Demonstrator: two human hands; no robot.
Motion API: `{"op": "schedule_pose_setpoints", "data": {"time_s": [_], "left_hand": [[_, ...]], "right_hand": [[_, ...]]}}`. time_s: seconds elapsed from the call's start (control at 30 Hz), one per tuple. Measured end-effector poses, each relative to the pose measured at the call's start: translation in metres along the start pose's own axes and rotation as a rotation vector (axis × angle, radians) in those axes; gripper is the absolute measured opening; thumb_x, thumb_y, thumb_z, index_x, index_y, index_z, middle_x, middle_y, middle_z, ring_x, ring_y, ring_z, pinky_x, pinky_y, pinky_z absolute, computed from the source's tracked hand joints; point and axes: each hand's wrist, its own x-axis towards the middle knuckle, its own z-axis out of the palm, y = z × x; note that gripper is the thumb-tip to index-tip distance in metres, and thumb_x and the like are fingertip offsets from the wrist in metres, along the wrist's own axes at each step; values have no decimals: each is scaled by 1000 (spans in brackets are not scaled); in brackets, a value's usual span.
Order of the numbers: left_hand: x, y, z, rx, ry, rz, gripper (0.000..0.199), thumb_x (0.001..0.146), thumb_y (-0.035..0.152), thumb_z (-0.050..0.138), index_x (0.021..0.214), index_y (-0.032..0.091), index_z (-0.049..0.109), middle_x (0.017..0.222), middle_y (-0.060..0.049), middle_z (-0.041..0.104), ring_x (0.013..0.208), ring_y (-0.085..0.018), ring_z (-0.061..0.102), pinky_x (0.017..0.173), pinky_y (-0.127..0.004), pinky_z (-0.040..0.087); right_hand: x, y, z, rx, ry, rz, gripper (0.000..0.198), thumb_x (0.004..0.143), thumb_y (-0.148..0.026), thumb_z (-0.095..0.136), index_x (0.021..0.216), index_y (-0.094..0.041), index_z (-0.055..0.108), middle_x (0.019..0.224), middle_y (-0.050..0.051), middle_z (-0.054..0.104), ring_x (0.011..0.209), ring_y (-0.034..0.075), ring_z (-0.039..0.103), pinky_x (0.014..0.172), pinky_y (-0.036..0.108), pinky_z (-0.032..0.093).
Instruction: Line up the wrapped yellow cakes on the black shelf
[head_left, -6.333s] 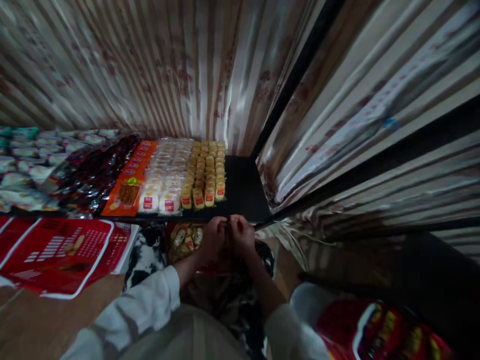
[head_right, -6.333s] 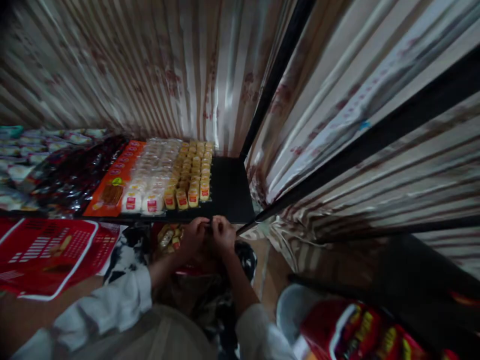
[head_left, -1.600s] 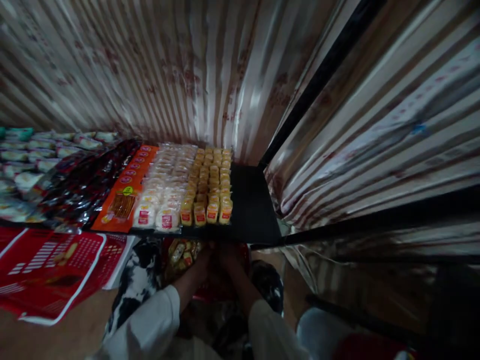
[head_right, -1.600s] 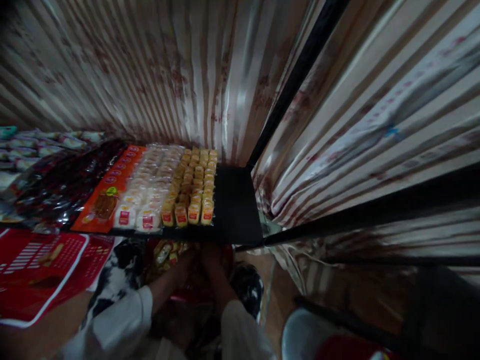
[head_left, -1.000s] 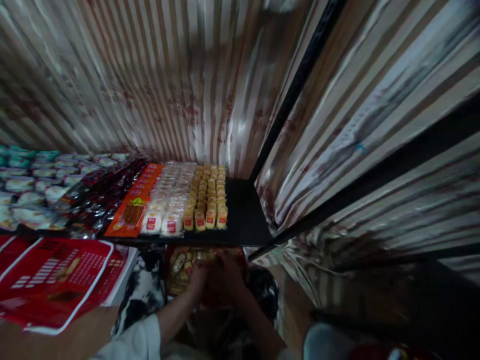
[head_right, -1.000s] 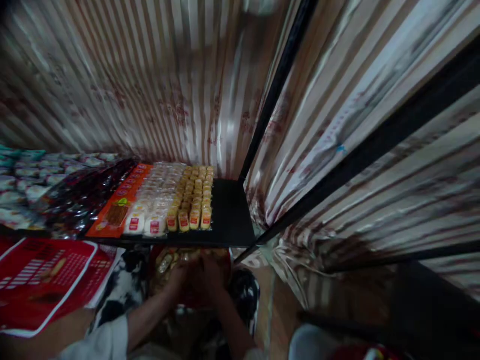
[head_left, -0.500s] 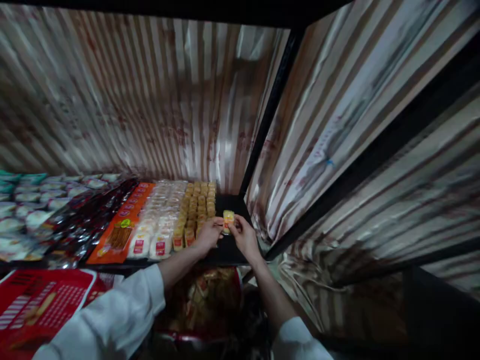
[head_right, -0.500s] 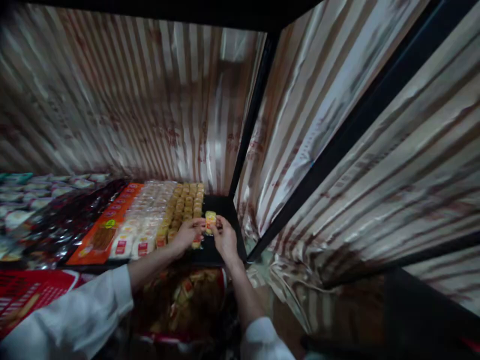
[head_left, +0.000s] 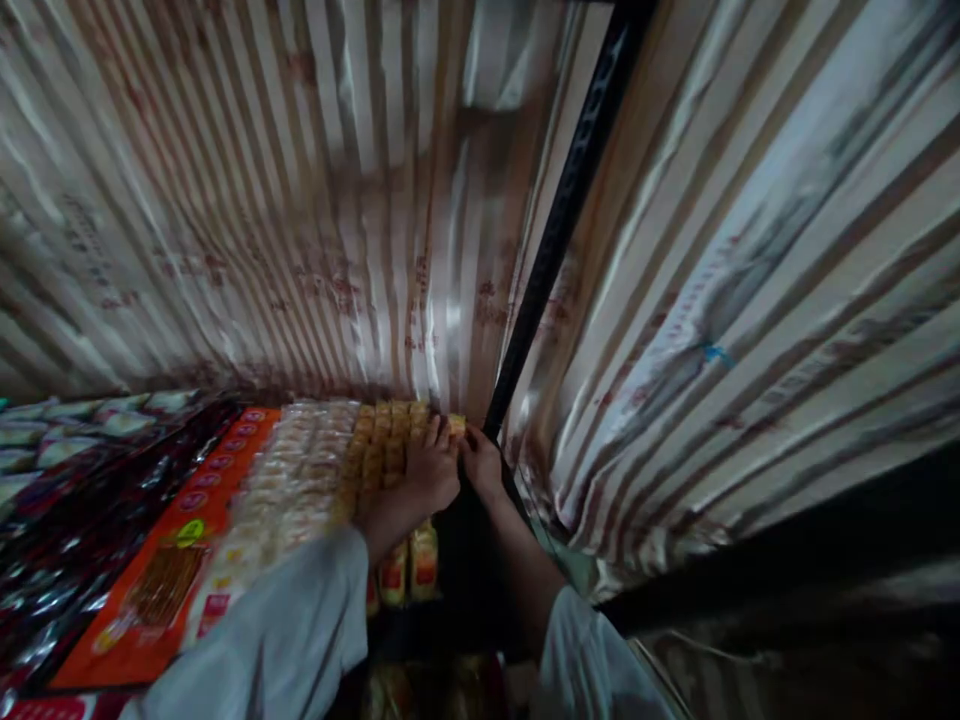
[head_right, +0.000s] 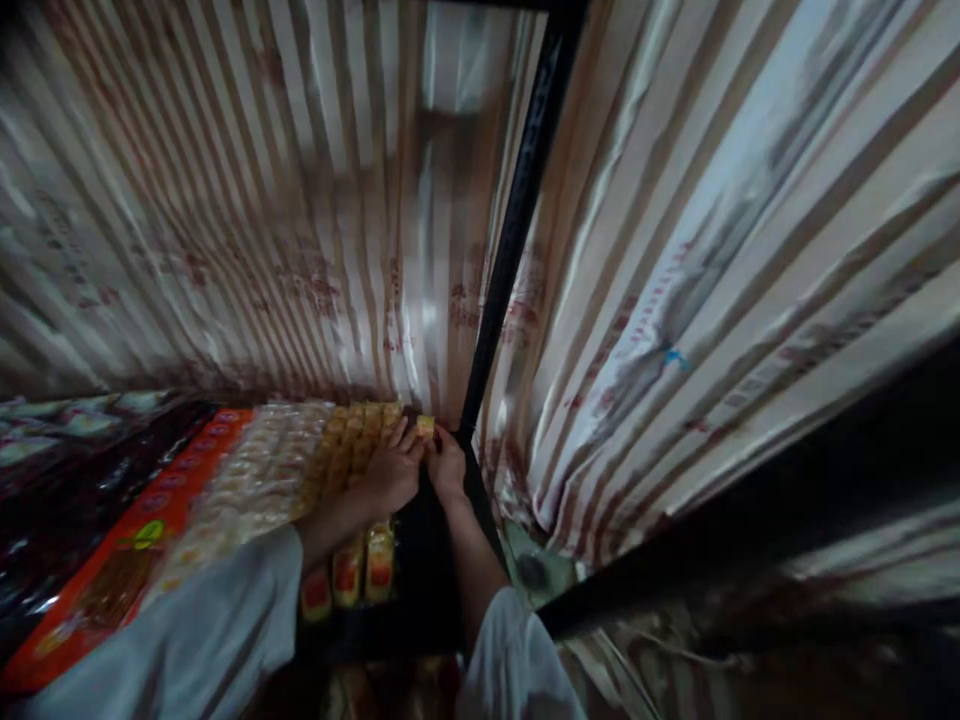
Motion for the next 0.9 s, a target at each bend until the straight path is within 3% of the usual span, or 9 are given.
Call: {"op": "schedule_pose_setpoints", "data": {"time_s": [0.13,0.4,0.53,0.67,0.9], "left_hand": [[17,-8,5,60,-40,76,55,81,16,40,135,4,45,147,-15,40,143,-27,19,116,-47,20],[31,-23,16,110,-58,43,55,83,15,38,136,1,42,144,-18,42,140,-28,27,118,-45,16],[34,-28,21,98,-36,21,54,81,13,40,135,4,45,141,-18,46,139,-28,30,116,-47,19],[34,-30,24,42,-45,28,54,80,14,44,131,0,48,140,-22,46,137,-32,31,115,-49,19],[33,-32,27,-19,-29,20,52,76,13,47,126,0,52,136,-22,50,137,-32,31,116,-46,17]], "right_hand": [[20,10,18,-28,-27,51,31,79,-24,52,107,-17,65,102,10,71,92,22,66,86,33,50],[32,13,48,33,-10,114,25,78,-26,56,102,-20,57,84,4,71,73,17,65,70,27,51],[31,9,54,48,-25,105,18,80,-29,51,94,-19,56,80,4,69,70,17,63,68,27,49],[26,12,57,65,-20,58,16,76,-25,49,87,-19,58,85,6,67,77,18,62,73,28,48],[19,16,60,52,-17,43,21,73,-24,45,89,-19,57,87,5,65,77,18,59,73,30,47]]}}
